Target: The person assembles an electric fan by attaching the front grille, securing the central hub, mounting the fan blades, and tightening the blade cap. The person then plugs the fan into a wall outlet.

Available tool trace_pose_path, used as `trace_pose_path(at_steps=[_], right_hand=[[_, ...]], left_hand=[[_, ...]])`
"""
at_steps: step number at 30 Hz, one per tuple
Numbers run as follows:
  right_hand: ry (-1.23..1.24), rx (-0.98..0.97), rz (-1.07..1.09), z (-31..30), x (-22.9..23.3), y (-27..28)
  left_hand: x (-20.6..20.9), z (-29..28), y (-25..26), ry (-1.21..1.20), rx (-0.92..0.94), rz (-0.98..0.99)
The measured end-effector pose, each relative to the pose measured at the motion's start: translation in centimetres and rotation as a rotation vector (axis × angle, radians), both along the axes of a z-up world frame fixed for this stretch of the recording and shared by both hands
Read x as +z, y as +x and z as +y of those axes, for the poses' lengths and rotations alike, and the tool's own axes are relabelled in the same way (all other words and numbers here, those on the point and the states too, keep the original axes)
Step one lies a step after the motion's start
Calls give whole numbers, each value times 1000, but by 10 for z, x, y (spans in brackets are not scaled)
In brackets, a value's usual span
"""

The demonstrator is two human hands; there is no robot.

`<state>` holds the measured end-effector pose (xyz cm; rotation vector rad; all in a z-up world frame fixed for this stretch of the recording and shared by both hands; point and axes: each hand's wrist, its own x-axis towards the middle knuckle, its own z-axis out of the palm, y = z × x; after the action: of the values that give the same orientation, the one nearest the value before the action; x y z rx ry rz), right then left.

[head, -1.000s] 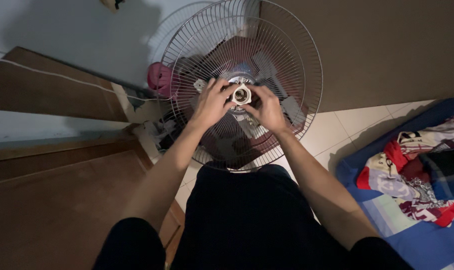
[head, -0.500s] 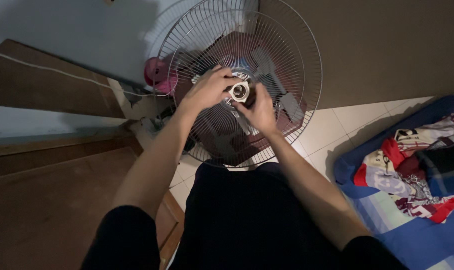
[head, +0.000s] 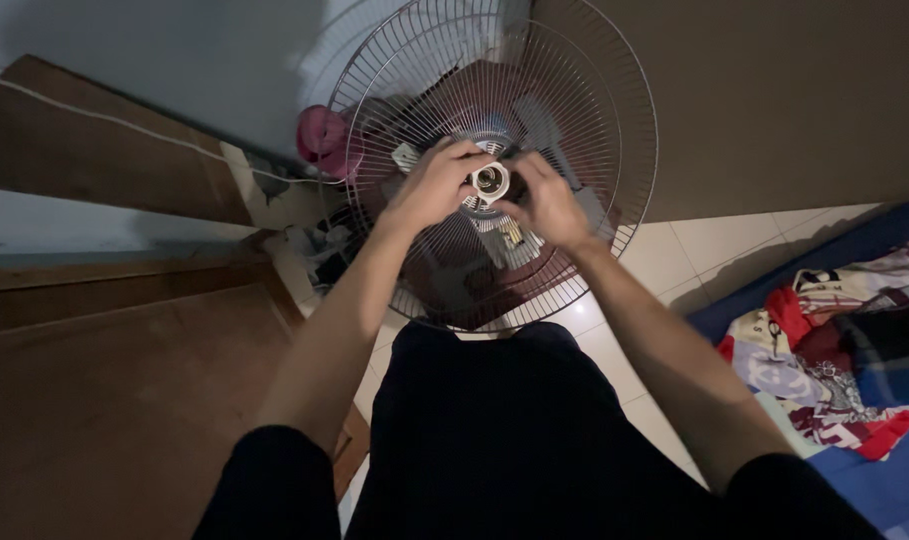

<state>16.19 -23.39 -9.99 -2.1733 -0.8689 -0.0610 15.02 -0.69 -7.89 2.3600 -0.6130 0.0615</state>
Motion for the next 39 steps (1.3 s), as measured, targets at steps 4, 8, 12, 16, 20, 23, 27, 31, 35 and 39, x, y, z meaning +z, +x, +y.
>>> trace_pose_path(at_steps=[4, 8, 12, 16, 20, 23, 27, 31, 35, 39], right_hand=[[13, -228, 173, 19, -6, -21], [86, -423, 247, 37, -2, -34], [145, -327, 143, 34, 10, -29], [78, -40, 101, 9, 19, -8], [-106, 141, 141, -7, 19, 17], [-94, 125, 164, -8, 14, 17], [121, -45, 309, 4, 4, -13], [184, -418, 308, 36, -9, -43], [318, -701, 280, 74, -17, -60], [313, -831, 410, 80, -7, -60]], left_hand=[[-4, 4, 16, 59, -87, 58], [-6, 5, 20, 16, -96, 138], [1, 6, 10, -27, -52, 132], [2, -6, -19, 46, 158, 67], [-6, -20, -38, -12, 282, 75], [-13, -14, -35, -57, 252, 76], [-19, 0, -12, -30, 122, 153], [-18, 4, 23, 152, -54, -45], [-10, 2, 48, 280, -215, 87], [4, -1, 53, 257, -289, 21]])
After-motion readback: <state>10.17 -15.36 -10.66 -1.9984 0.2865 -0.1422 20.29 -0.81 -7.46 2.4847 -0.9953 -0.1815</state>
